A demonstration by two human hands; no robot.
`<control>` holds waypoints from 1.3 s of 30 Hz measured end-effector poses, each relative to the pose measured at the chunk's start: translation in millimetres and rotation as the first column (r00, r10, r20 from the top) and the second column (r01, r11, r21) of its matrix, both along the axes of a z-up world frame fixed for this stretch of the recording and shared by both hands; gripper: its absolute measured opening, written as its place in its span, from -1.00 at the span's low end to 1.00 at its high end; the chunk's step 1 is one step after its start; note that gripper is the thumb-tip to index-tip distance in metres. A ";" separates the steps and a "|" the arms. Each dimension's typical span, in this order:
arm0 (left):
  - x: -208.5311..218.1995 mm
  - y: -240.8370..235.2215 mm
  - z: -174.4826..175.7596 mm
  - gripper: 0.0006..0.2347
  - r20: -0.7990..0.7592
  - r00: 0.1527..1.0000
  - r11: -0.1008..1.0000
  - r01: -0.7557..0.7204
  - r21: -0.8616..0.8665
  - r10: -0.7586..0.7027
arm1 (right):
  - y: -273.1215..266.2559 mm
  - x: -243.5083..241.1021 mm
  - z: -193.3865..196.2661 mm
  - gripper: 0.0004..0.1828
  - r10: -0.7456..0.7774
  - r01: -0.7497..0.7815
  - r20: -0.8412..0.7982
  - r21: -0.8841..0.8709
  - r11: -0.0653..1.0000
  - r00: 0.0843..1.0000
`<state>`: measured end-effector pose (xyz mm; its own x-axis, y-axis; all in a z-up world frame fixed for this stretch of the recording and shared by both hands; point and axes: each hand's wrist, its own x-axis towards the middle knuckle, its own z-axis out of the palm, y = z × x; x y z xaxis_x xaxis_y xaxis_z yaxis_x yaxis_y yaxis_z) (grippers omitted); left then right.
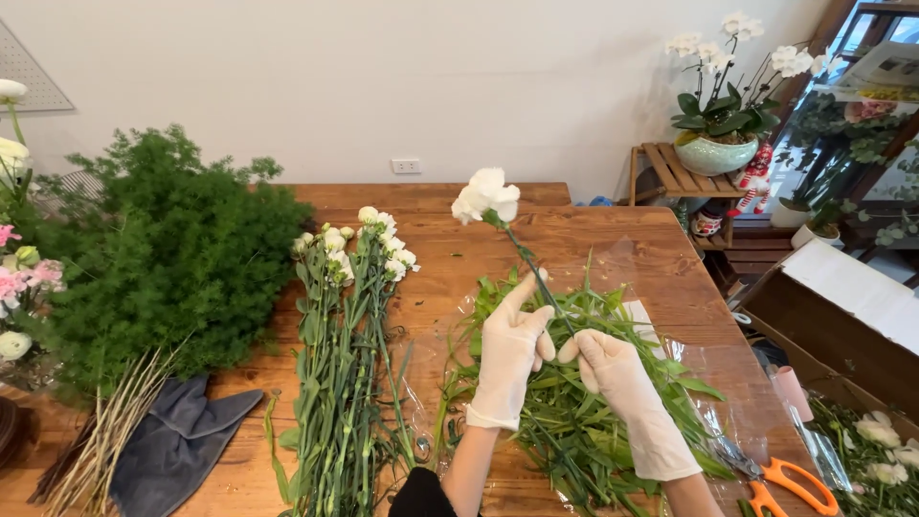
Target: The person trims the leaves and lower stems of white carnations by hand. They remove unwanted foliage from each flower and place the cleaned stems on the table.
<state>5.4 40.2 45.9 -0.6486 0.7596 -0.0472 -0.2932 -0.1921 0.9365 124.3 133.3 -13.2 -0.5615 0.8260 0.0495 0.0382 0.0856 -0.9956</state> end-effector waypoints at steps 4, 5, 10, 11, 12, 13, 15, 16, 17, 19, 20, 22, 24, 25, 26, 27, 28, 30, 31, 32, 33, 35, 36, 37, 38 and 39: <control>2.0 5.5 0.4 -0.53 -0.165 0.986 0.993 -0.018 -0.114 -0.001 | 3.9 2.9 -6.7 -0.63 0.075 -0.074 0.027 -0.013 0.997 0.997; 1.8 9.8 -5.6 -0.58 -0.229 0.973 0.990 0.002 -0.143 -0.035 | 5.6 3.4 -9.4 -0.61 0.088 -0.088 0.033 -0.007 0.996 0.996; 7.6 36.1 -90.1 -0.82 -0.776 0.629 0.937 -0.294 -0.190 0.040 | 15.8 3.9 -34.4 -0.65 0.008 -0.008 0.104 0.001 1.000 0.995; 13.1 38.7 -98.3 -0.72 -0.883 0.468 0.910 -0.381 -0.165 0.036 | 21.9 2.7 -45.9 -0.67 -0.037 0.036 0.162 0.013 0.999 0.986; 16.8 35.4 -104.3 -0.72 -0.882 0.470 0.907 -0.386 -0.170 0.035 | 9.8 1.6 -21.7 -0.67 -0.031 0.030 0.166 0.009 1.000 0.986; 21.1 32.0 -110.4 -0.68 -0.926 0.378 0.934 -0.333 -0.133 0.003 | -2.1 0.9 2.6 -0.61 -0.112 0.131 0.321 -0.037 0.991 0.941; 21.7 17.2 -96.7 -0.60 -0.959 0.283 0.955 -0.275 -0.107 -0.026 | -8.1 4.8 22.0 -0.55 -0.174 0.234 0.475 -0.069 0.970 0.863; 17.8 5.7 -76.8 -0.71 -0.816 0.424 0.847 -0.180 -0.501 -0.393 | -2.4 9.5 17.1 -0.58 -0.167 0.218 0.514 -0.040 0.975 0.841; 14.0 -4.8 -56.6 -0.25 -0.527 0.510 0.598 -0.030 -0.801 -0.680 | 4.1 14.3 12.8 -0.59 -0.163 0.200 0.552 -0.008 0.980 0.818; -11.2 -17.6 -83.9 -0.34 -0.512 0.564 0.569 -0.090 -0.817 -0.647 | 14.9 19.7 -10.9 -0.62 -0.147 0.203 0.593 -0.028 0.979 0.792; -23.9 -23.5 -97.0 -0.42 -0.502 0.612 0.536 -0.148 -0.831 -0.610 | 20.9 22.2 -22.1 -0.64 -0.134 0.210 0.630 -0.047 0.977 0.765; -60.7 -39.4 -126.0 -0.64 -0.555 0.733 0.540 -0.305 -0.784 -0.392 | 31.8 24.0 -47.4 -0.65 -0.122 0.188 0.670 -0.026 0.982 0.732; -88.5 -61.6 -146.5 -0.71 -0.585 0.797 0.499 -0.450 -0.741 -0.149 | 30.1 26.4 -65.1 -0.65 -0.107 0.164 0.716 -0.010 0.986 0.690; -101.2 -71.4 -150.3 -0.67 -0.527 0.850 0.446 -0.475 -0.759 0.007 | 27.3 24.5 -67.5 -0.68 -0.093 0.176 0.726 -0.039 0.984 0.682; -113.9 -81.4 -153.9 -0.57 -0.463 0.870 0.390 -0.490 -0.779 0.168 | 24.4 22.6 -69.7 -0.70 -0.079 0.189 0.735 -0.068 0.980 0.674; -120.3 -87.7 -157.1 -0.57 -0.467 0.867 0.392 -0.495 -0.775 0.172 | 26.9 22.5 -74.6 -0.70 -0.080 0.186 0.731 -0.066 0.980 0.678; -126.8 -94.0 -160.3 -0.59 -0.505 0.827 0.366 -0.562 -0.741 0.247 | 29.4 22.2 -79.5 -0.70 -0.097 0.186 0.749 -0.036 0.982 0.656; -145.5 -106.5 -176.5 -0.61 -0.539 0.779 0.333 -0.626 -0.705 0.321 | 31.4 22.4 -84.5 -0.69 -0.113 0.182 0.766 -0.006 0.983 0.633; -158.3 -112.2 -188.9 -0.52 -0.489 0.828 0.312 -0.558 -0.769 0.275 | 31.4 22.2 -84.2 -0.69 -0.106 0.197 0.767 -0.027 0.980 0.633; -171.1 -118.0 -201.4 -0.41 -0.432 0.872 0.285 -0.486 -0.826 0.231 | 31.5 22.0 -83.9 -0.69 -0.099 0.212 0.768 -0.048 0.976 0.632; -176.4 -119.5 -204.9 -0.41 -0.435 0.870 0.284 -0.488 -0.825 0.232 | 34.9 22.3 -92.5 -0.69 -0.098 0.211 0.767 -0.049 0.976 0.634; -187.5 -120.4 -211.5 -0.46 -0.383 0.898 0.273 -0.433 -0.859 0.218 | 43.3 22.9 -109.0 -0.72 -0.064 0.173 0.804 -0.049 0.984 0.591; -193.3 -120.0 -212.2 -0.46 -0.385 0.896 0.275 -0.436 -0.857 0.219 | 46.2 23.0 -113.5 -0.72 -0.067 0.174 0.802 -0.047 0.984 0.594; -198.1 -120.1 -213.5 -0.49 -0.397 0.891 0.242 -0.445 -0.862 0.222 | 48.6 24.1 -118.1 -0.72 -0.062 0.168 0.814 -0.044 0.985 0.578; -202.8 -120.1 -214.8 -0.52 -0.409 0.884 0.209 -0.454 -0.866 0.225 | 51.1 25.1 -122.8 -0.69 -0.057 0.162 0.826 -0.042 0.986 0.561; -201.3 -119.6 -212.1 -0.52 -0.411 0.883 0.210 -0.456 -0.865 0.225 | 55.6 26.1 -129.6 -0.69 -0.058 0.162 0.824 -0.041 0.986 0.564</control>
